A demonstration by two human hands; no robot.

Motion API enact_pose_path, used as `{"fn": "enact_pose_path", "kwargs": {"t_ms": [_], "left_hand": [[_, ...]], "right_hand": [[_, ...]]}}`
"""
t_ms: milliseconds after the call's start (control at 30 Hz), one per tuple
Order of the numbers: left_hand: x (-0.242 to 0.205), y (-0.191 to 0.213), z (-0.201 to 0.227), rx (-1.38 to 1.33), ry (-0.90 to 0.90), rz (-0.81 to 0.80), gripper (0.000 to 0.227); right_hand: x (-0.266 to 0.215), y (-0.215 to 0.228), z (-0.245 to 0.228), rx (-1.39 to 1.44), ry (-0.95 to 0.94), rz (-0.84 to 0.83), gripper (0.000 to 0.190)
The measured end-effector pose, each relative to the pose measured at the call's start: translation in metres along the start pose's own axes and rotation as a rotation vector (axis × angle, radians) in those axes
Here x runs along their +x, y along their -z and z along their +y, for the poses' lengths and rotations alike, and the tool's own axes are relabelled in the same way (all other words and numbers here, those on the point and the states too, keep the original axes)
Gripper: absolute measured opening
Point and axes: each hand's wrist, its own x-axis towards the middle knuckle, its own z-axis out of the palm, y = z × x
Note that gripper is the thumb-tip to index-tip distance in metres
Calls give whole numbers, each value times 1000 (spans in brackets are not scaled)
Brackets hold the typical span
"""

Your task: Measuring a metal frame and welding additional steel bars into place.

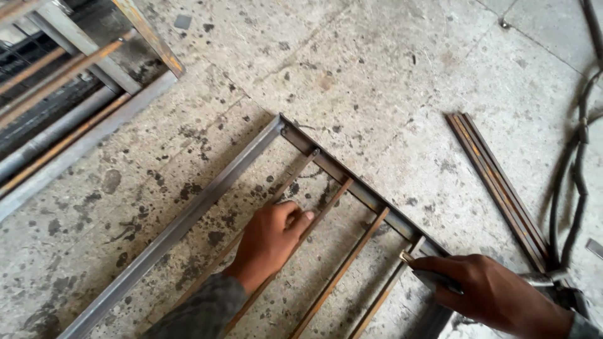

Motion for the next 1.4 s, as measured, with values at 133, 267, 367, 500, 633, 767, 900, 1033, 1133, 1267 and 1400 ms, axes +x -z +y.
{"fn": "enact_pose_path", "kwargs": {"t_ms": [133, 267, 367, 500, 633, 767, 900, 1033, 1133, 1267, 1400], "left_hand": [[-16, -17, 31, -544, 231, -159, 31], [-37, -42, 74, -811, 421, -542, 26], [-42, -66, 75, -888, 409, -677, 23], [-19, -82, 50, -1018, 423, -617, 14], [19, 3, 52, -744, 235, -334, 12], [55, 19, 18, -815, 316, -145, 9], [57, 18, 20, -866, 291, -98, 9], [59, 18, 19, -897, 309, -52, 7], [58, 23, 7, -906, 304, -56, 6], [46, 26, -1, -881, 250, -36, 5], [16, 37, 19, 64, -75, 72, 25]], "right_hand": [[-3, -4, -20, -92, -411, -172, 59], [-9, -40, 7, -85, -91, 2, 76], [-8, -44, -5, -137, -166, -36, 66], [-4, -44, 3, -118, 41, 92, 75], [7, -31, -7, -73, 153, 167, 43], [25, -11, -20, -271, -275, -66, 50], [38, -26, 5, -69, 144, 285, 34], [47, -32, -3, -107, 184, 307, 28], [41, -33, -12, -115, 189, 239, 31], [40, -29, -9, -132, 154, 206, 36], [47, -22, -7, -220, 130, 218, 33]]}}
